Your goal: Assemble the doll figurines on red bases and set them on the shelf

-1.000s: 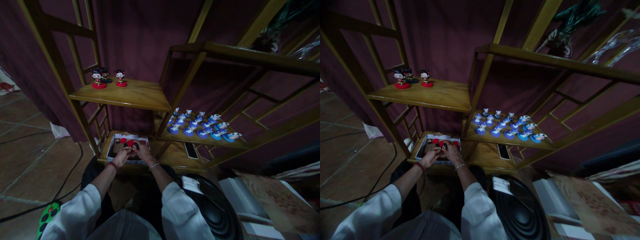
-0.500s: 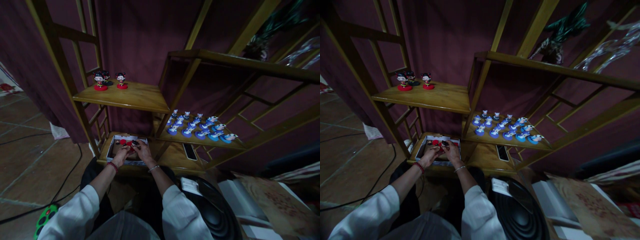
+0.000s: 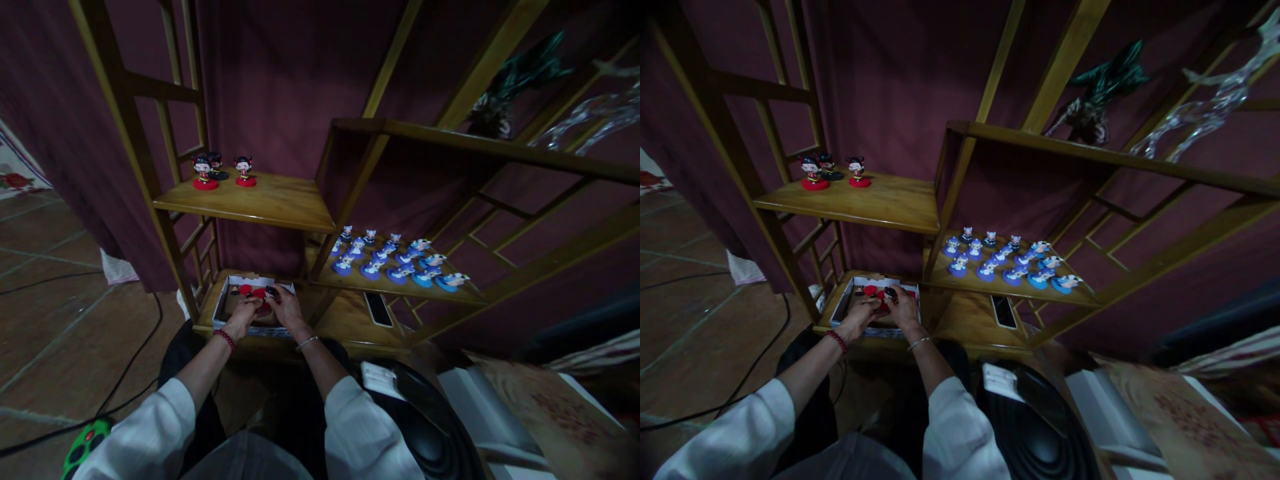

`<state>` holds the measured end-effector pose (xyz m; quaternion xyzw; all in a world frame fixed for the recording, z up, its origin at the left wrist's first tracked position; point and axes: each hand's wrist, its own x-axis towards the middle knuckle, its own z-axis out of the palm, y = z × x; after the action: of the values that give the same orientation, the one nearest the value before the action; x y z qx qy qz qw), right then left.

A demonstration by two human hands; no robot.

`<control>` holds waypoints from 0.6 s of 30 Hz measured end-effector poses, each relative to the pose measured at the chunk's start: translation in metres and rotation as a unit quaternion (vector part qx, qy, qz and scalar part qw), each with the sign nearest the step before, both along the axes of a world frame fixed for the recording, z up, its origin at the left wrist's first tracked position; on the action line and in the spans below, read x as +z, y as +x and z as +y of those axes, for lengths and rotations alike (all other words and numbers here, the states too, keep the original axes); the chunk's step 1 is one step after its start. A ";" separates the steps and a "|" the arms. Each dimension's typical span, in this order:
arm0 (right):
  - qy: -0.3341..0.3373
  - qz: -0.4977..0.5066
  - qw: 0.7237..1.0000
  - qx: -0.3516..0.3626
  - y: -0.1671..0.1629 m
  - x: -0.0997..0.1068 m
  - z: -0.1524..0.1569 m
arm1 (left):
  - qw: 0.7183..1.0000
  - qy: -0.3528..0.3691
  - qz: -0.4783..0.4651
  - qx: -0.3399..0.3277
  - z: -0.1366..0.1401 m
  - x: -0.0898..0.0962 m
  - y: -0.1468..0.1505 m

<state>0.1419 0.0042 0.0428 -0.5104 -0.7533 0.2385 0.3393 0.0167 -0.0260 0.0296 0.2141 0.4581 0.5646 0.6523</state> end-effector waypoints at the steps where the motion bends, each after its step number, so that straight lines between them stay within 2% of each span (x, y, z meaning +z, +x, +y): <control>1: 0.001 0.002 1.000 -0.001 0.000 0.001 0.000 | 1.000 0.002 0.002 0.000 0.000 0.001 0.000; 8: 0.005 -0.016 1.000 -0.019 0.003 0.013 -0.003 | 0.999 0.038 0.023 0.000 0.002 0.018 -0.005; 18: 0.023 -0.034 0.999 0.016 0.000 0.039 -0.016 | 0.997 0.051 0.056 -0.010 -0.009 0.048 -0.008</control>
<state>0.1415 -0.0119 0.0817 -0.4981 -0.7780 0.2085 0.3211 0.0085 -0.0353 0.0775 0.2828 0.4626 0.5681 0.6192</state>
